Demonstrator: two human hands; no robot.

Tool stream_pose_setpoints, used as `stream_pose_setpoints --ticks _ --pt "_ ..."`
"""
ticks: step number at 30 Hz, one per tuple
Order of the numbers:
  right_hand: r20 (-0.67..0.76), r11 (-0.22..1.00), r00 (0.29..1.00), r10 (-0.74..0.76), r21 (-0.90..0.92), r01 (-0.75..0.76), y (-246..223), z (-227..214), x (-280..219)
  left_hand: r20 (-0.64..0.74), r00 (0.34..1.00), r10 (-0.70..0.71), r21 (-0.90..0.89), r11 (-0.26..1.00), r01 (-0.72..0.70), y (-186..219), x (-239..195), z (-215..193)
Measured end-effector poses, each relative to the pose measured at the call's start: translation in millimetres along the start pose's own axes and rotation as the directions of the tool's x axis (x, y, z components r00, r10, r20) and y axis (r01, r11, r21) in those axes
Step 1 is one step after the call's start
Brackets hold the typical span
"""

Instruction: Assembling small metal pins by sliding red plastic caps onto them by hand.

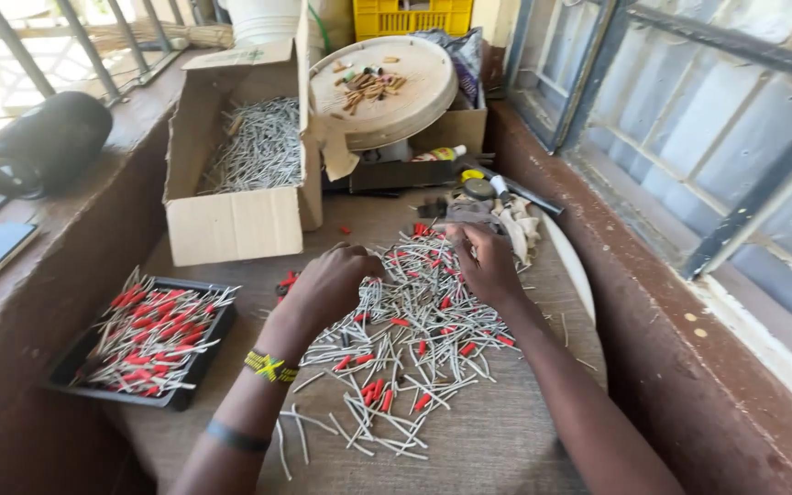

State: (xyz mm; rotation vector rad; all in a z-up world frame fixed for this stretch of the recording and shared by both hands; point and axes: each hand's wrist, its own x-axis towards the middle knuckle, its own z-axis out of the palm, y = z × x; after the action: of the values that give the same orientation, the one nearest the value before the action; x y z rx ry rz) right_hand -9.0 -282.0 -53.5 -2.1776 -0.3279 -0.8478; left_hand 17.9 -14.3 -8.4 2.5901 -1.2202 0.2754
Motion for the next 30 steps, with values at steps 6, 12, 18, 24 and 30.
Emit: stream_pose_setpoints --ticks 6,12,18,24,30 --pt "0.089 0.975 0.975 0.203 -0.11 -0.193 -23.6 -19.0 4.9 -0.038 0.994 0.103 0.102 0.99 -0.099 -26.2 22.0 64.8" --pt "0.427 0.877 0.781 0.456 -0.362 -0.315 -24.3 -18.0 0.5 -0.014 0.998 0.058 0.081 0.995 -0.057 -25.9 16.8 68.7" --pt "0.522 0.946 0.796 0.307 -0.261 -0.194 -27.6 -9.5 -4.2 -0.054 0.997 0.056 0.049 0.997 -0.054 -36.1 22.4 92.0" --pt "0.39 0.986 0.906 0.165 -0.076 -0.147 -17.3 0.3 -3.1 -0.223 0.971 0.082 -0.086 0.991 -0.103 -39.2 25.8 82.9" --pt "0.107 0.977 0.979 0.172 0.109 -0.183 -21.4 -9.3 -5.9 -0.28 0.956 0.083 -0.177 0.975 -0.137 -20.5 13.6 60.0"
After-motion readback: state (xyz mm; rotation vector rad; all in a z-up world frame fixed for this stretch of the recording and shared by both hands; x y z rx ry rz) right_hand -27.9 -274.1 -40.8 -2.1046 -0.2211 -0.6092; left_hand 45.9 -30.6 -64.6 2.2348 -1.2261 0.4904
